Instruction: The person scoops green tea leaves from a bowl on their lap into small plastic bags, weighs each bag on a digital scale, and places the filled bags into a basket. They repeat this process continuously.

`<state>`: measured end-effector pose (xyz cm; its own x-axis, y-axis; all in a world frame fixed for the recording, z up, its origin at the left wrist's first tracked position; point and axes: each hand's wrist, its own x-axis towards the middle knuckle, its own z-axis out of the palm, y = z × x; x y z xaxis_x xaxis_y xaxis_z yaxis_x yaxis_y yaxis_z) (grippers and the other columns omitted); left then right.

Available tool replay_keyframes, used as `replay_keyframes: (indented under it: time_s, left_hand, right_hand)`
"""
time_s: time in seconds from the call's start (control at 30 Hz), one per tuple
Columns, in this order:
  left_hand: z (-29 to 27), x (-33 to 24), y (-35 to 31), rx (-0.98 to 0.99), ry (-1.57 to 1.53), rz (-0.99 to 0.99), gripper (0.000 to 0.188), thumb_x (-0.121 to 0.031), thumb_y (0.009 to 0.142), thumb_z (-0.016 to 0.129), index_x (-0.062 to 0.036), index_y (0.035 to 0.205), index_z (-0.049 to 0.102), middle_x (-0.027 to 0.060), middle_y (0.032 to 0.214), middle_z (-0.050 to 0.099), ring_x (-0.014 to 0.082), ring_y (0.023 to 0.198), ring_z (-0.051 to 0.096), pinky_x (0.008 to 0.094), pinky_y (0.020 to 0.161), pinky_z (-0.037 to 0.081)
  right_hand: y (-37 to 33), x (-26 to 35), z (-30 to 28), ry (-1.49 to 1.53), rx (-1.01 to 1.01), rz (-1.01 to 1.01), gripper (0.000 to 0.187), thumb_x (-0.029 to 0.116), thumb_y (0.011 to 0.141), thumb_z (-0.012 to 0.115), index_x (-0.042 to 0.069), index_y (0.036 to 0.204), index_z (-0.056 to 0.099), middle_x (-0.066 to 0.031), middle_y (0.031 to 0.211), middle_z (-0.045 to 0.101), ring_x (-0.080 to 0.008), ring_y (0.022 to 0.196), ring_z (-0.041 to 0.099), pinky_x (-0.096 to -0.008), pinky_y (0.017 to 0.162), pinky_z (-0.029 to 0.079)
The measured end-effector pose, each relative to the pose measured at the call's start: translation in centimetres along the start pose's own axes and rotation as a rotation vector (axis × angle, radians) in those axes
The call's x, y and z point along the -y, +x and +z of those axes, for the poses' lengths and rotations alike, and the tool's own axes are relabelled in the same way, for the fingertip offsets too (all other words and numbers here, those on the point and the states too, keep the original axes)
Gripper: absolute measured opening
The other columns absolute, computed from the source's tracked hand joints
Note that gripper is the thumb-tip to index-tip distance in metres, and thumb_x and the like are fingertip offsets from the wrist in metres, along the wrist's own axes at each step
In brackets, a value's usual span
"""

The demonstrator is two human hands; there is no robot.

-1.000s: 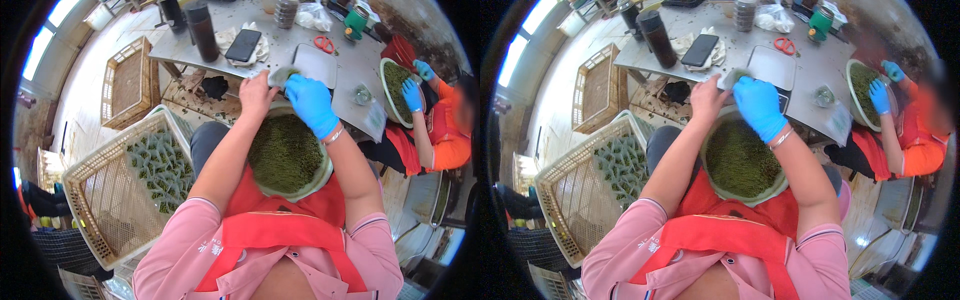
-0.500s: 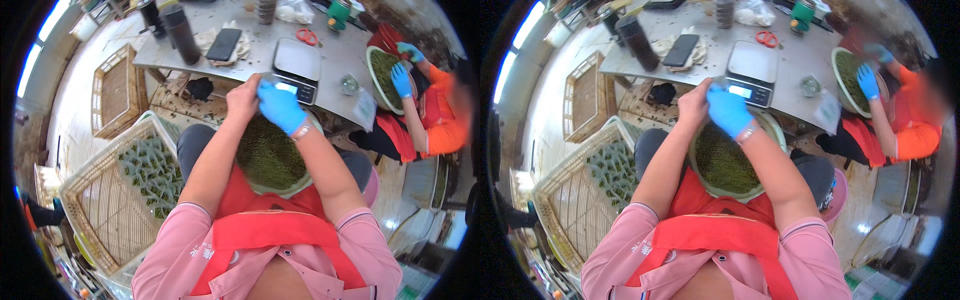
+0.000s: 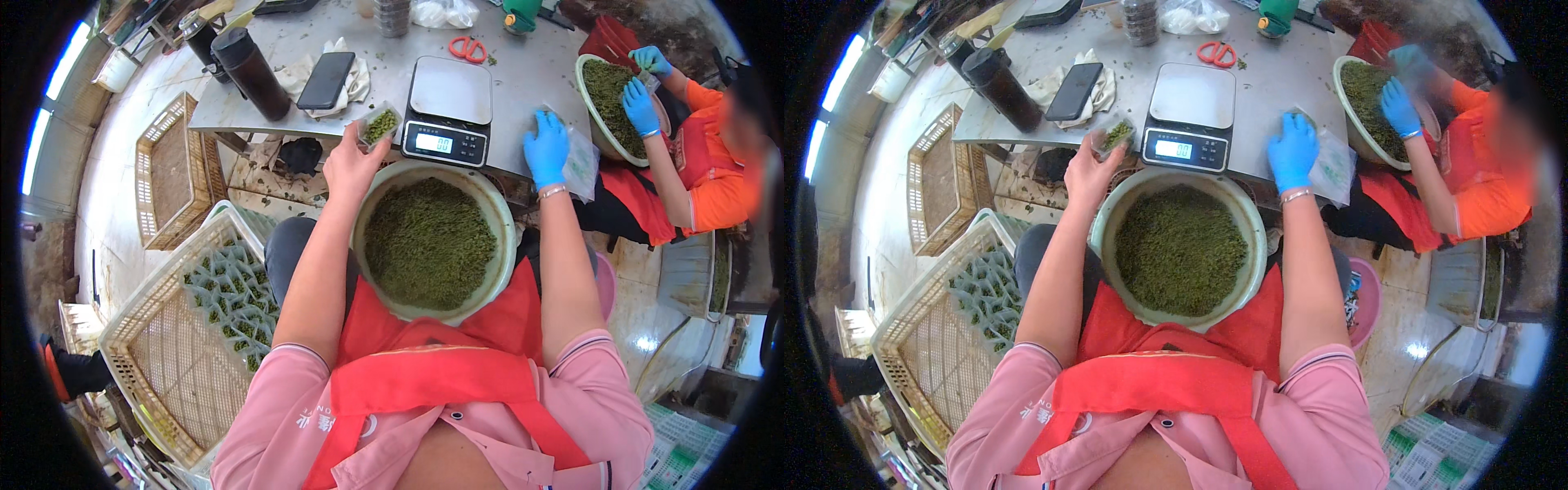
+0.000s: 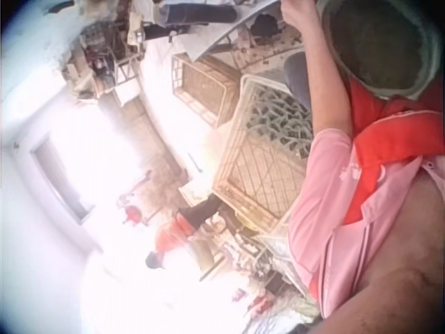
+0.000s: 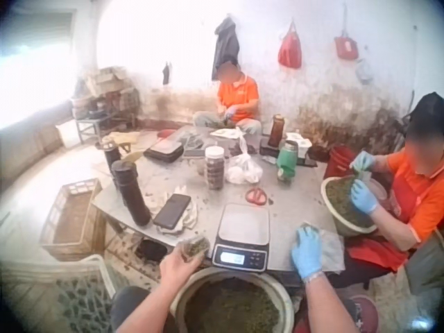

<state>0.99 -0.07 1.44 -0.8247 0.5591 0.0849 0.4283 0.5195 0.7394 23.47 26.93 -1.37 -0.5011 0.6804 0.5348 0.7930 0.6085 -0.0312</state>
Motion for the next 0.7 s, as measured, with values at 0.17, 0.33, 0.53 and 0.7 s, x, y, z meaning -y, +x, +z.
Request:
replay_keyframes:
  time_s: [0.17,0.33,0.53,0.7]
  left_hand:
    - [-0.2,-0.4,-0.1,0.08,0.092,-0.012,0.063,-0.059,0.076,0.059,-0.0133,0.119,0.056,0.0182,0.088,0.067,0.0352,0.09,0.064,0.0424,0.079,0.048]
    - [-0.2,1.4,-0.3,0.004,-0.043,0.034,0.061,-0.054,0.08,0.058,-0.0107,0.122,0.055,0.0164,0.091,0.068,0.0315,0.086,0.066,0.0383,0.08,0.048]
    - [0.3,3.0,0.1,0.081,-0.28,-0.052,0.065,-0.058,0.078,0.06,-0.0077,0.12,0.057,0.0207,0.097,0.067,0.0334,0.094,0.064,0.0377,0.084,0.047]
    - [-0.6,1.4,-0.3,0.009,-0.036,0.003,0.072,-0.063,0.074,0.062,-0.0097,0.122,0.055,0.0206,0.101,0.066,0.0348,0.094,0.064,0.0393,0.084,0.048]
  right_hand:
    - [2.2,-4.8,3.9,0.319,-0.067,0.157,0.03,0.01,0.08,0.051,0.009,0.107,0.063,-0.0138,0.102,0.063,-0.0337,0.088,0.061,-0.0435,0.078,0.048]
    - [3.5,-5.1,2.3,0.41,-0.037,0.025,0.033,0.01,0.079,0.055,0.006,0.111,0.062,-0.0175,0.105,0.063,-0.0337,0.092,0.061,-0.0434,0.083,0.047]
    - [1.9,-7.2,5.2,0.143,-0.143,-0.073,0.029,0.012,0.081,0.055,0.003,0.108,0.062,-0.0188,0.108,0.062,-0.0344,0.105,0.056,-0.0436,0.095,0.041]
    - [3.7,-7.7,4.6,0.361,-0.115,0.179,0.026,0.013,0.087,0.052,0.004,0.108,0.064,-0.0187,0.106,0.064,-0.0344,0.096,0.06,-0.0396,0.086,0.046]
